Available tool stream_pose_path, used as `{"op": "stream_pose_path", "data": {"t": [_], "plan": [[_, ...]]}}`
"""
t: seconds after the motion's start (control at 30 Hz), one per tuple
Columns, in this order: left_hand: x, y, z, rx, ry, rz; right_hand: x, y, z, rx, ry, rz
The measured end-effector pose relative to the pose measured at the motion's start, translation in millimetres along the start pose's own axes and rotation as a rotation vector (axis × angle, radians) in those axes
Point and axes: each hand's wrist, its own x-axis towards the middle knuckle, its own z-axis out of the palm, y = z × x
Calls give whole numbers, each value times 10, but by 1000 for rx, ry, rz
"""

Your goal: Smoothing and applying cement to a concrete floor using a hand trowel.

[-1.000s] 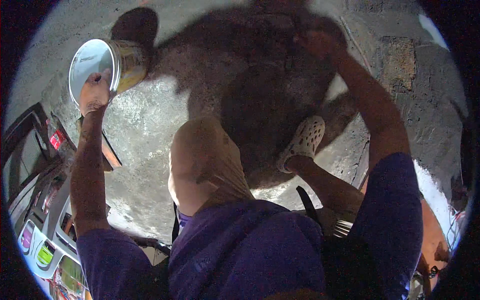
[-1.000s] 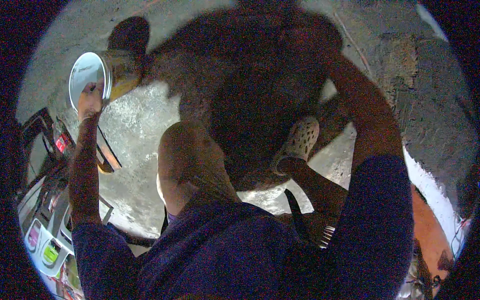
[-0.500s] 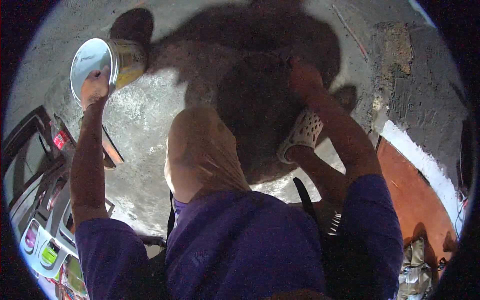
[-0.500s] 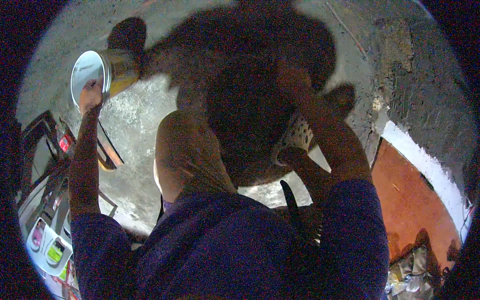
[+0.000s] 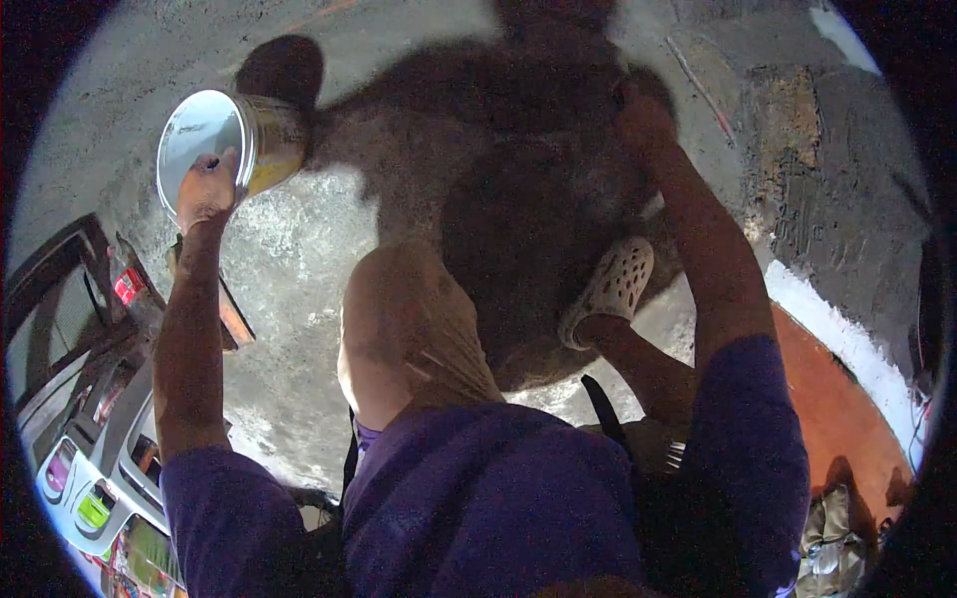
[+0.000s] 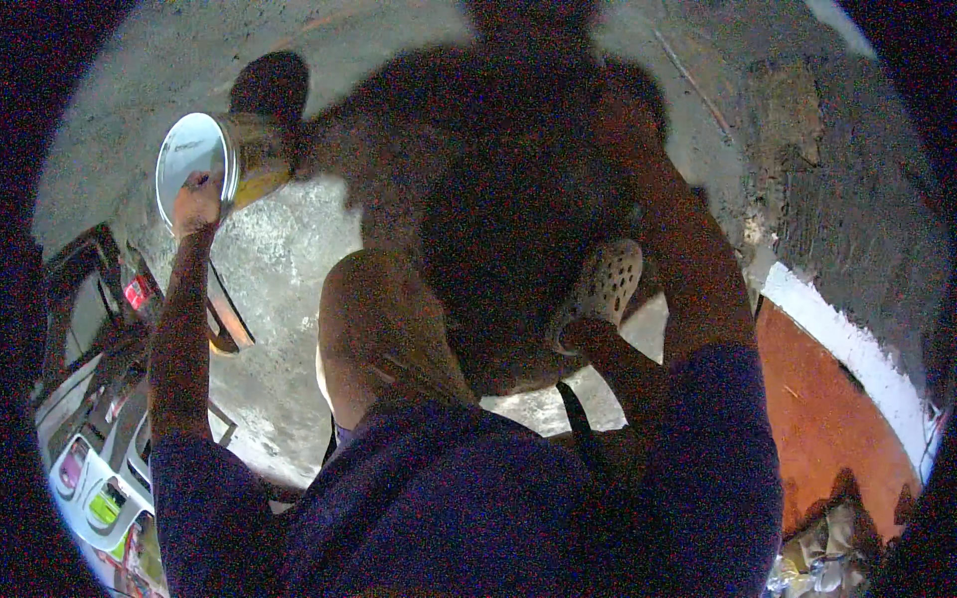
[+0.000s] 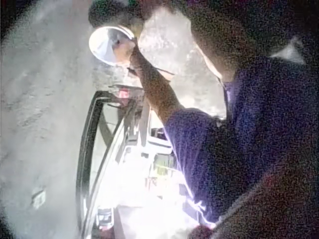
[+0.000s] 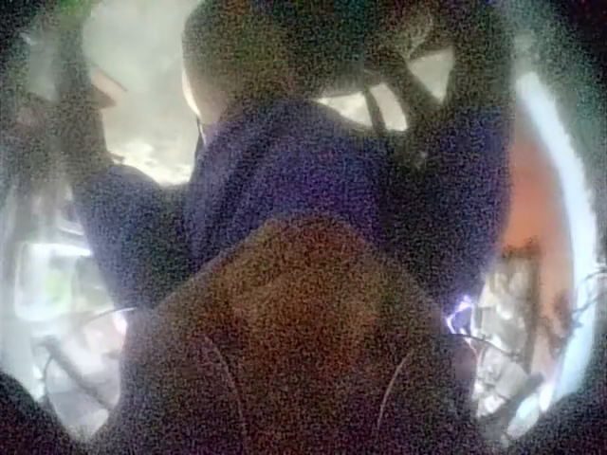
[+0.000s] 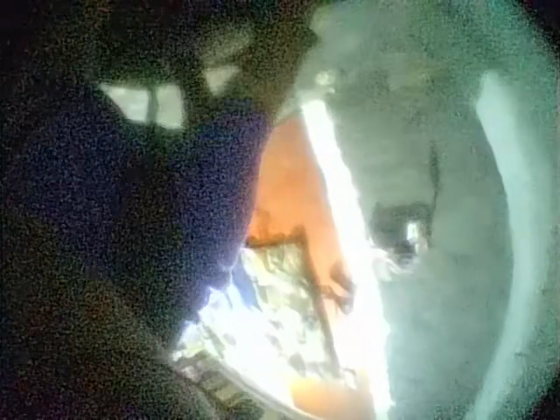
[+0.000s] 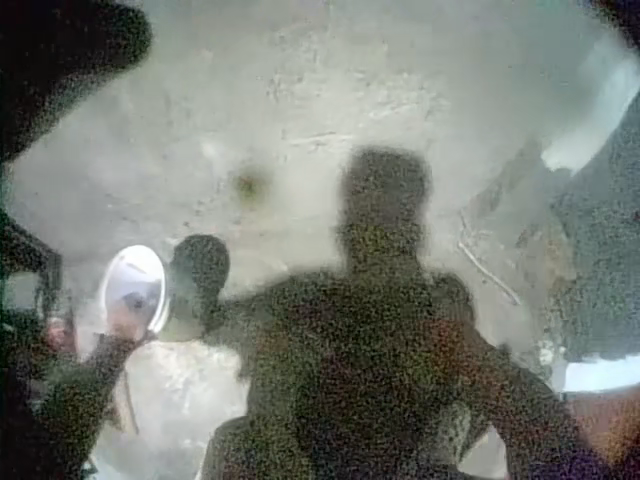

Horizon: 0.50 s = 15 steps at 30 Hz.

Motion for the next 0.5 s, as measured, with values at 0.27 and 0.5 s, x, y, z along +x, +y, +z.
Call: {"op": "stream_pose_path", "data": {"t": [0.27,0.5], "plan": [[26,-29,25,26,30,-12,-241,-172,188,-105,-398,138],[102,-61,58,-4,-34,-25,-245,-108,-269,178,-354,267]]}}
